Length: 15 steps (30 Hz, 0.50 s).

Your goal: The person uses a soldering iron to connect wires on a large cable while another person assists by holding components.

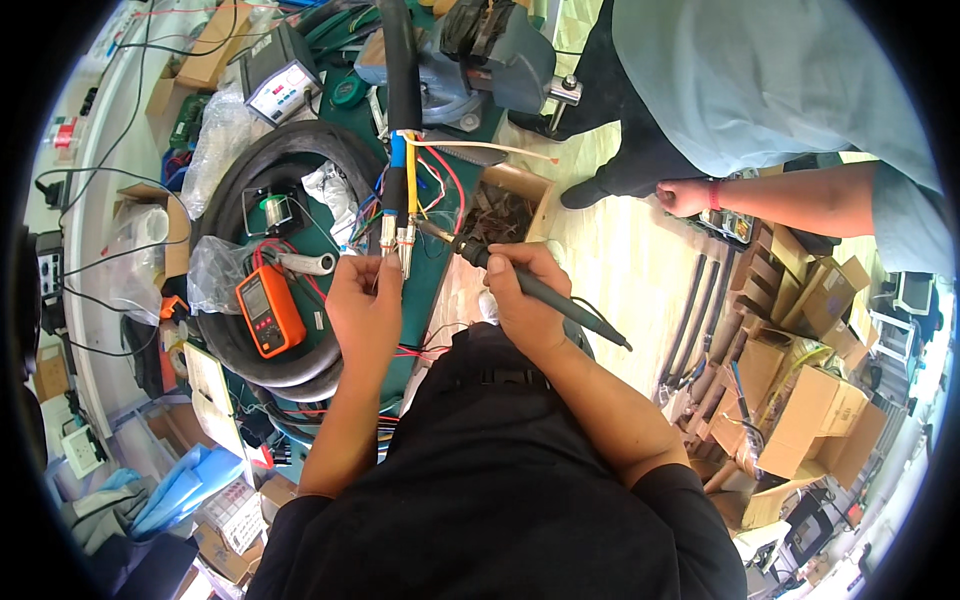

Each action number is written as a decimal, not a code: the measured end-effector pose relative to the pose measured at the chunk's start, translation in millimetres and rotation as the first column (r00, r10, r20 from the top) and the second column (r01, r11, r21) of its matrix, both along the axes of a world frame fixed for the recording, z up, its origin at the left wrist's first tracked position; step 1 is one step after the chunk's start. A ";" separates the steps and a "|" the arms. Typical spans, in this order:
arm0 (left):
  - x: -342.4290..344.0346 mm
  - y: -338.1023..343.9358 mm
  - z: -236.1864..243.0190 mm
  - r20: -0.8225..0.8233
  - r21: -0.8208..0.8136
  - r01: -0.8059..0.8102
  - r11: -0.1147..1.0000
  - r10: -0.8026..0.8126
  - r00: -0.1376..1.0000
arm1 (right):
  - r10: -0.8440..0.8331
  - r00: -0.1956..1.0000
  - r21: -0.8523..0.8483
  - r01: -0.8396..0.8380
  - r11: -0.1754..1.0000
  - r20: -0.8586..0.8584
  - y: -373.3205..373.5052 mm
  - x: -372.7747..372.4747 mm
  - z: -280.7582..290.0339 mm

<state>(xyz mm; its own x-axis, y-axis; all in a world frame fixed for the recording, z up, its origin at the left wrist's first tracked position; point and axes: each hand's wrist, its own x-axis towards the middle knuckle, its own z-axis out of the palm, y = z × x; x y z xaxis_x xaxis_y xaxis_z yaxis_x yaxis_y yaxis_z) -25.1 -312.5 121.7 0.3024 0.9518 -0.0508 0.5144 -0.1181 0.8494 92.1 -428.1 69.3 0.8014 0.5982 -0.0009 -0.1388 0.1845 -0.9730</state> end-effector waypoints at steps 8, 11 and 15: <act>-47.0 -45.0 -47.1 0.036 -0.228 0.151 0.962 -0.146 0.989 | -0.096 0.995 -0.001 0.096 0.995 -0.016 -4.3 9.9 20.2; -26.0 -48.4 -47.4 -0.148 -0.050 0.202 0.978 -0.207 0.967 | -0.128 0.992 0.075 0.129 0.989 -0.014 -10.1 20.2 24.0; -2.4 -42.0 -74.1 -0.139 0.139 0.240 0.961 -0.221 0.965 | -0.112 0.993 0.058 0.110 0.992 0.025 -16.3 29.9 35.5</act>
